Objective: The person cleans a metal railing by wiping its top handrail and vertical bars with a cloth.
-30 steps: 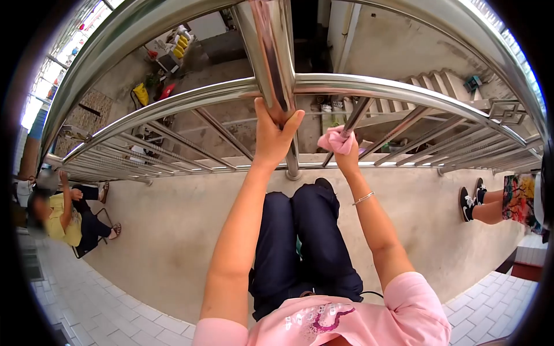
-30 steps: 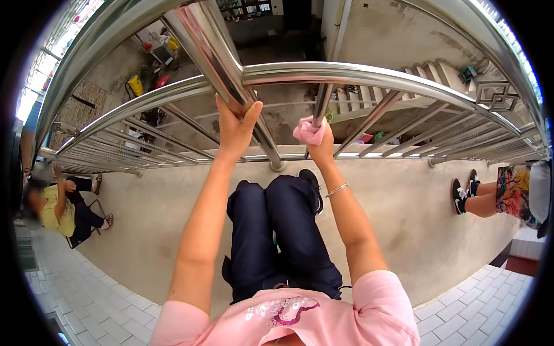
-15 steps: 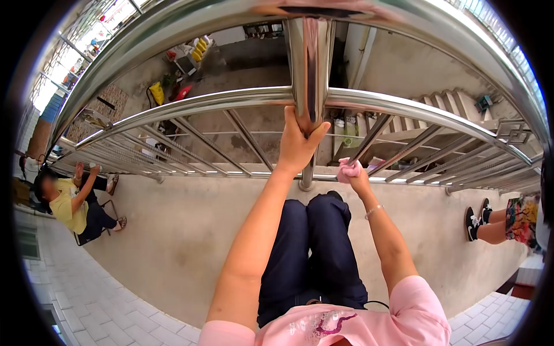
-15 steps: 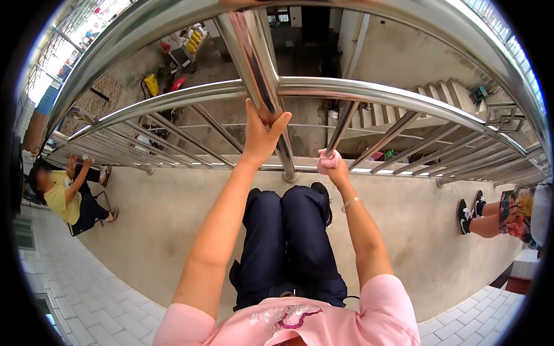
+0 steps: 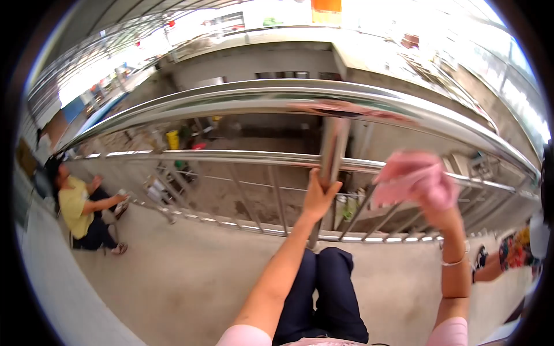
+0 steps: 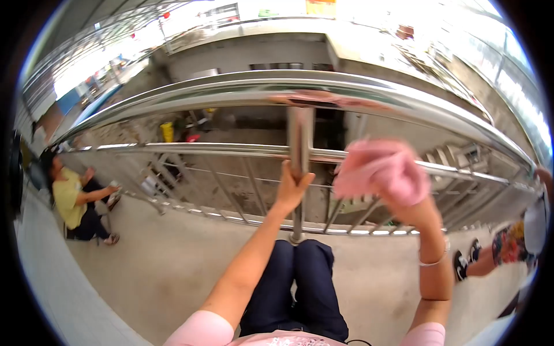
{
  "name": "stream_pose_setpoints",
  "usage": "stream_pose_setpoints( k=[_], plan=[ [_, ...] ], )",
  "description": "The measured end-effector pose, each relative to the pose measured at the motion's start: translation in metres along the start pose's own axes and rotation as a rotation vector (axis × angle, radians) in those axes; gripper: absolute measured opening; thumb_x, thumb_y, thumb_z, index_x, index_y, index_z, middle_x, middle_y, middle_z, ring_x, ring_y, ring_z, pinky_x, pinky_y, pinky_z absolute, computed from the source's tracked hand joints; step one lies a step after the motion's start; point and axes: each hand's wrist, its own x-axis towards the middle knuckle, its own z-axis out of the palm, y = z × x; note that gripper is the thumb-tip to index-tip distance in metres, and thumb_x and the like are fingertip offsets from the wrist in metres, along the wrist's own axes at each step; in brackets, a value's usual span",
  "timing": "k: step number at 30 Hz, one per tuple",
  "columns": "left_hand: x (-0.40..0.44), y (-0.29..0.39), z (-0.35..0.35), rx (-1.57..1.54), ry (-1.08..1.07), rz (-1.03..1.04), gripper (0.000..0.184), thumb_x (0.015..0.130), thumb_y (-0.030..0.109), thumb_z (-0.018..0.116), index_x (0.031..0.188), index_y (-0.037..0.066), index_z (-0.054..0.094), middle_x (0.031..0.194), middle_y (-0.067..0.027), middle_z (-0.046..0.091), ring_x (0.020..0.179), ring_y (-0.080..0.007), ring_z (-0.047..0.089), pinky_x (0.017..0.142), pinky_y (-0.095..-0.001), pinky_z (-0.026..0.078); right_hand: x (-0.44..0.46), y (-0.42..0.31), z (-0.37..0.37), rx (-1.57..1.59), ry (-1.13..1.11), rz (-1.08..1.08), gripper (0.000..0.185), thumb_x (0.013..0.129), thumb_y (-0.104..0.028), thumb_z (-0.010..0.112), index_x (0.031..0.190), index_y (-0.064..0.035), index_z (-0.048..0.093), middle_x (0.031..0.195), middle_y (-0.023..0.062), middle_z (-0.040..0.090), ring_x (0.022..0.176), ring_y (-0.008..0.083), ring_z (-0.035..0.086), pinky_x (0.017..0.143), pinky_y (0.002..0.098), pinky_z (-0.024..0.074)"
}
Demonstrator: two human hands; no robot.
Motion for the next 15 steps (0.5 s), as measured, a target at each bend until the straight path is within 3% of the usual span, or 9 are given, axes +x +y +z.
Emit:
stream_pose_setpoints(
  k=[1, 3, 4, 5, 6, 7, 8, 10, 15],
  plan=[
    [-0.001, -0.001, 0.013, -0.023, 0.029, 0.068, 0.068, 0.085, 0.034, 0.072, 0.130, 0.000, 0.035, 0.083, -0.0140, 0.060, 0.074, -0.0296, 0.060, 0.070, -0.0409, 0.048, 0.022, -0.003, -0.004, 0.272, 0.053, 0.013, 0.030, 0.092, -0.018, 0.062, 0.115, 0.0011, 0.059, 0.107, 0.0071, 0.065, 0.084, 0.0131, 0.061, 0.071, 0.0271, 0.0500],
    [-0.003, 0.005, 0.007, -0.018, 0.049, 0.091, 0.065, 0.084, 0.031, 0.072, 0.130, 0.000, 0.037, 0.094, -0.0184, 0.059, 0.085, -0.0338, 0.059, 0.077, -0.0423, 0.047, 0.066, -0.008, -0.007, 0.148, 0.129, 0.057, 0.032, 0.089, -0.014, 0.065, 0.117, -0.0010, 0.058, 0.098, 0.0008, 0.061, 0.090, 0.0086, 0.055, 0.077, 0.0257, 0.0472],
    [-0.003, 0.008, -0.002, 0.004, 0.039, 0.040, 0.063, 0.084, 0.028, 0.072, 0.130, 0.001, 0.038, 0.101, -0.0200, 0.058, 0.092, -0.0355, 0.059, 0.082, -0.0424, 0.046, 0.092, -0.004, -0.001, 0.108, 0.124, 0.063, 0.035, 0.089, -0.023, 0.066, 0.116, -0.0025, 0.059, 0.095, 0.0047, 0.064, 0.090, 0.0107, 0.057, 0.076, 0.0255, 0.0469],
    [-0.003, 0.005, -0.023, 0.229, 0.155, 0.192, 0.064, 0.083, 0.027, 0.072, 0.131, -0.001, 0.040, 0.106, -0.0189, 0.059, 0.097, -0.0342, 0.058, 0.088, -0.0411, 0.045, 0.112, -0.002, 0.018, 0.182, 0.082, 0.017, 0.035, 0.089, -0.023, 0.066, 0.116, -0.0025, 0.059, 0.095, 0.0047, 0.064, 0.090, 0.0107, 0.057, 0.076, 0.0255, 0.0469],
    [-0.005, -0.001, -0.009, 0.405, 0.186, 0.352, 0.064, 0.083, 0.026, 0.072, 0.132, -0.002, 0.041, 0.110, -0.0178, 0.059, 0.102, -0.0330, 0.057, 0.094, -0.0398, 0.043, 0.111, 0.006, 0.011, -0.152, 0.113, 0.071, 0.037, 0.090, -0.031, 0.062, 0.118, -0.0055, 0.060, 0.094, 0.0090, 0.065, 0.087, 0.0169, 0.060, 0.074, 0.0295, 0.0480],
    [-0.013, 0.016, -0.018, 0.352, 0.167, 0.294, 0.049, 0.083, 0.021, 0.069, 0.124, 0.000, 0.051, 0.118, -0.0179, 0.056, 0.110, -0.0328, 0.055, 0.098, -0.0409, 0.040, 0.117, 0.016, 0.015, -0.449, 0.128, 0.101, 0.041, 0.092, -0.039, 0.058, 0.119, -0.0084, 0.061, 0.092, 0.0132, 0.067, 0.084, 0.0232, 0.063, 0.073, 0.0336, 0.0491],
    [-0.019, 0.033, -0.045, 0.209, 0.108, 0.253, 0.039, 0.085, 0.016, 0.066, 0.120, 0.002, 0.053, 0.115, -0.0159, 0.057, 0.106, -0.0301, 0.057, 0.095, -0.0387, 0.044, 0.136, 0.021, 0.039, -0.698, 0.146, 0.091, 0.046, 0.093, -0.047, 0.054, 0.120, -0.0114, 0.062, 0.091, 0.0175, 0.068, 0.081, 0.0294, 0.066, 0.072, 0.0376, 0.0501],
    [-0.021, 0.055, -0.056, 0.036, 0.062, 0.202, 0.030, 0.087, 0.009, 0.063, 0.115, 0.002, 0.056, 0.111, -0.0140, 0.057, 0.102, -0.0265, 0.058, 0.091, -0.0347, 0.046, 0.137, 0.037, 0.036, -0.695, 0.179, -0.014, 0.053, 0.090, -0.055, 0.054, 0.122, -0.0144, 0.063, 0.091, 0.0163, 0.070, 0.082, 0.0320, 0.068, 0.071, 0.0402, 0.0501],
    [0.002, 0.150, -0.088, 0.135, 0.223, 0.606, 0.049, 0.083, 0.007, 0.067, 0.127, 0.003, 0.046, 0.117, -0.0140, 0.053, 0.099, -0.0253, 0.057, 0.089, -0.0331, 0.047, 0.133, 0.047, 0.038, -0.595, 0.224, 0.076, 0.051, 0.089, -0.051, 0.056, 0.127, -0.0185, 0.061, 0.094, 0.0145, 0.071, 0.086, 0.0308, 0.068, 0.073, 0.0373, 0.0494]
  ],
)
